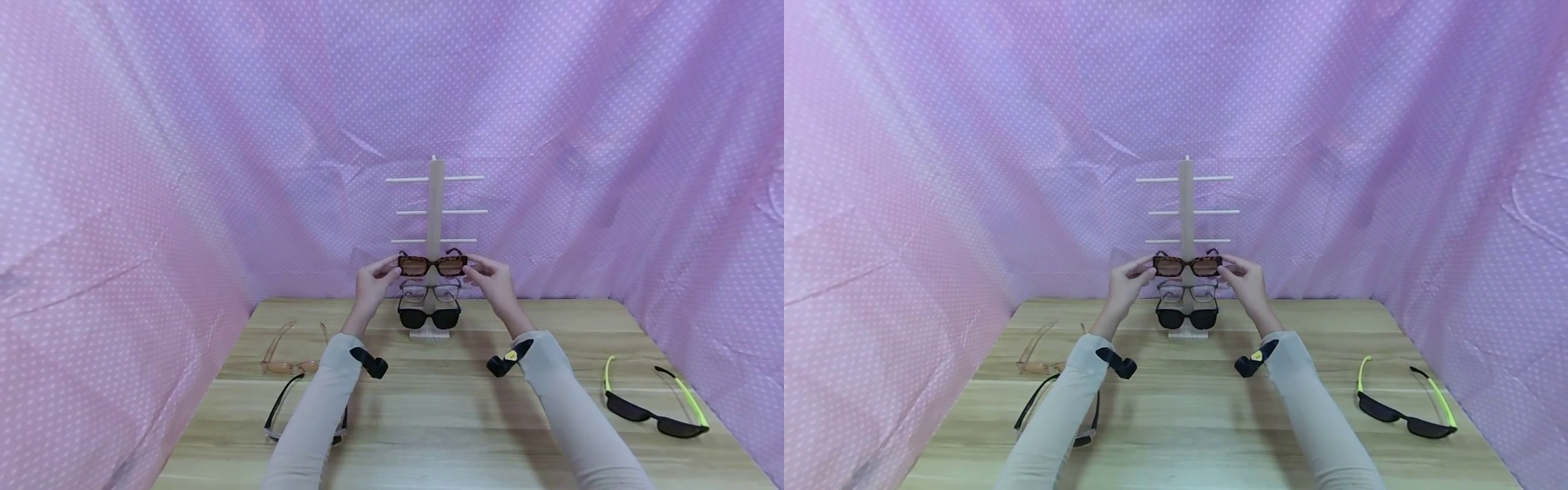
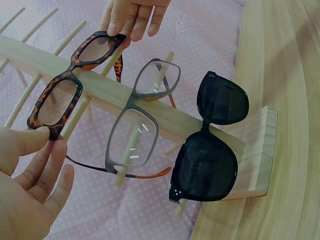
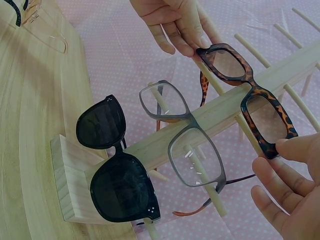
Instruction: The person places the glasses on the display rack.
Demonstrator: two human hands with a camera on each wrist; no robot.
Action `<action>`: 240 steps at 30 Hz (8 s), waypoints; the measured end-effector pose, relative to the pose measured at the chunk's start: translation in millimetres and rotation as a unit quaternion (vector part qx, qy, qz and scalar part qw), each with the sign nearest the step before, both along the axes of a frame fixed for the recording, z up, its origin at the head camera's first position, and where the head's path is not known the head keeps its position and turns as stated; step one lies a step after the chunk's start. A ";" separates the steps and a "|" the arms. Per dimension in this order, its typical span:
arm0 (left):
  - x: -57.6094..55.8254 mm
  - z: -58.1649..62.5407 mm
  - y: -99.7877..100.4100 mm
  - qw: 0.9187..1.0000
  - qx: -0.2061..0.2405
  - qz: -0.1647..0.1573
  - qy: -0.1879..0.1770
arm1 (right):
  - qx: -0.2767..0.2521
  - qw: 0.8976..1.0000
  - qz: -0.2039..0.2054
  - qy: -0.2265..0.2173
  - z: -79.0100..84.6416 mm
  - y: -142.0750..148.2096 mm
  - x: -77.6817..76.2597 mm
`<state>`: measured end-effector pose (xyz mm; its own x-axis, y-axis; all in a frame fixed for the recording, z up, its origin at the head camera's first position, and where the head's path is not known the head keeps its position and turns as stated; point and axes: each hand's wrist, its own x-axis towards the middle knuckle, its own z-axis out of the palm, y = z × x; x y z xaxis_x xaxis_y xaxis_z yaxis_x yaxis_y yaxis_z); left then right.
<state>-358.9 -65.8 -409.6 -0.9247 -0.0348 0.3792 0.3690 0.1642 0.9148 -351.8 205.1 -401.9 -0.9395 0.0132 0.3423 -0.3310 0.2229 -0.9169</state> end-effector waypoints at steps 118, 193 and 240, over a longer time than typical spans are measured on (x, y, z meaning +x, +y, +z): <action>82.2 -17.9 -195.8 0.927 -0.296 -0.224 -0.057 | 0.180 0.934 0.306 0.031 -61.2 -141.5 93.8; 104.4 -50.5 -179.5 0.863 -0.332 -0.316 -0.214 | 0.270 0.857 0.436 -0.043 -98.8 -113.8 96.0; 81.9 54.3 -113.5 0.931 -0.145 -0.326 -0.077 | 0.131 0.929 0.343 0.052 56.3 -14.8 70.8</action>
<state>-277.1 -179.3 -355.3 -0.7571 0.6367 0.1459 0.3446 0.1996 0.9173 -280.9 190.3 -345.5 -0.6574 -0.6729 0.3392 -0.5614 0.1370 -0.8161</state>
